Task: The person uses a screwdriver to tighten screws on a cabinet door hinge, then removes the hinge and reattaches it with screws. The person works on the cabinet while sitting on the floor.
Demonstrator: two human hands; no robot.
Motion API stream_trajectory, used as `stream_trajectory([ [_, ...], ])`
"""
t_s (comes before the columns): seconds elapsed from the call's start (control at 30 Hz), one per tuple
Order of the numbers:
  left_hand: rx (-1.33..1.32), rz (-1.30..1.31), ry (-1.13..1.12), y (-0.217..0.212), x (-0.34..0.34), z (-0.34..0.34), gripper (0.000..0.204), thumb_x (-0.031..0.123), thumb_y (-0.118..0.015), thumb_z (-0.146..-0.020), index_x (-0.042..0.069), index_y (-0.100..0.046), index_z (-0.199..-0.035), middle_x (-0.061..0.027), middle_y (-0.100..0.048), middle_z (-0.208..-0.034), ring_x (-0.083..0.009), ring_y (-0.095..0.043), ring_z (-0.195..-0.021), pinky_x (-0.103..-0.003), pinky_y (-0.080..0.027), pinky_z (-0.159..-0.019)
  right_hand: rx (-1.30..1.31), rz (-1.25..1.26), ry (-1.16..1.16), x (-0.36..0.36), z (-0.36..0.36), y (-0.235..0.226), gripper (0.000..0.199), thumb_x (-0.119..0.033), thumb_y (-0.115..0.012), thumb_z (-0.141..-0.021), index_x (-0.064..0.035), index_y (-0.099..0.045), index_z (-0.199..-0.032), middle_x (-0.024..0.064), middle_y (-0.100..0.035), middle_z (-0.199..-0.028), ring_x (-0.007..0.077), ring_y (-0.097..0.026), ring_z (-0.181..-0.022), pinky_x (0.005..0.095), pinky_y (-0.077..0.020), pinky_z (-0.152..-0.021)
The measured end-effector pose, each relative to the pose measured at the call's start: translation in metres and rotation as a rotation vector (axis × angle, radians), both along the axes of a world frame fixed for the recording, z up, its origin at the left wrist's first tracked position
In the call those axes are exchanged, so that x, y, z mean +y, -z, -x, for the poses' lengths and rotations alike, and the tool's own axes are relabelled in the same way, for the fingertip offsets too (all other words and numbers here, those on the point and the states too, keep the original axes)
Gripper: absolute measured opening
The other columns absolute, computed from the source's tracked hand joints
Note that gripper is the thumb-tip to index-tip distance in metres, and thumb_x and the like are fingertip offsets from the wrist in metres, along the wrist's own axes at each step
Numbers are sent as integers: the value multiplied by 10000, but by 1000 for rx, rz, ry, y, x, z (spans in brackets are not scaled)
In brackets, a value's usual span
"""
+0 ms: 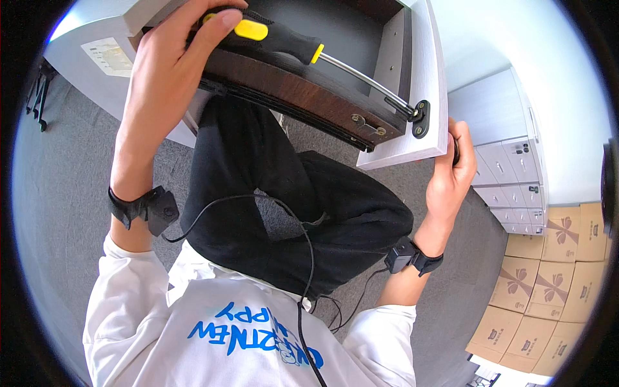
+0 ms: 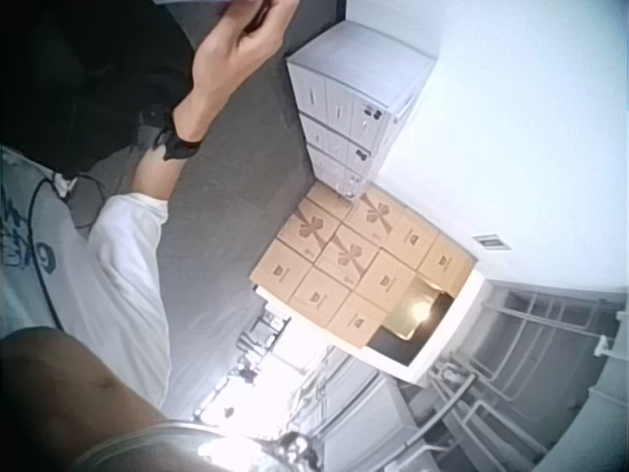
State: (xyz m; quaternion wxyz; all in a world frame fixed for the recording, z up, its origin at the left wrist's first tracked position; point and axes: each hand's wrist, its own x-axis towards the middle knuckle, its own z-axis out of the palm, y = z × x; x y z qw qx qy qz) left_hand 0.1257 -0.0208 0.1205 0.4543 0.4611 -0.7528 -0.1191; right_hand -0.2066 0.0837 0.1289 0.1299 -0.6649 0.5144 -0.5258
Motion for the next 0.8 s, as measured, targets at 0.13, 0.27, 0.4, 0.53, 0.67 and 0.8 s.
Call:
stream_trajectory([
  [0.13,-71,16,-13,-5,-3,2,319,330,-503,-1072,198,-673,-1307,-51,-720,-1076,-151,-672,-992,-302,-491,-925,59,51,-16,-4,4,0,201,-142,-559,-1059,18,-562,-938,32,-579,-870,93,-549,-744,239,-446,-667],
  [0.27,-102,106,127,-11,-2,-1,342,275,-537,-1052,179,-625,-1368,-37,-702,-1209,-163,-651,-1097,-322,-473,-1001,124,111,-25,-9,7,3,136,-73,-569,-1030,30,-564,-941,40,-593,-904,106,-516,-804,239,-424,-733],
  [0.4,-131,74,145,-12,-3,-6,358,213,-573,-1031,151,-586,-1384,-45,-682,-1285,-173,-629,-1186,-336,-448,-1063,147,124,0,-11,8,5,92,-27,-565,-1005,27,-557,-932,44,-597,-920,116,-500,-827,238,-407,-765],
  [0.53,-14,11,28,-6,-4,-5,336,255,-593,-1035,126,-587,-1346,-55,-690,-1276,-185,-644,-1186,-331,-455,-1050,109,114,-9,-10,8,4,110,-40,-570,-1008,23,-552,-921,39,-582,-903,109,-483,-814,239,-399,-751],
  [0.67,28,22,-8,-5,-6,-3,343,346,-560,-1056,113,-599,-1305,-47,-702,-1191,-186,-673,-1069,-311,-472,-979,83,88,-33,-8,8,2,131,-57,-569,-1021,21,-545,-919,30,-561,-879,102,-460,-800,237,-385,-737],
  [0.8,-134,12,-68,-7,-10,3,337,372,-500,-1079,121,-632,-1262,-45,-677,-1097,-181,-642,-963,-292,-470,-916,105,93,-30,-6,6,1,157,-82,-559,-1039,22,-544,-923,24,-553,-873,94,-467,-791,237,-393,-721],
])
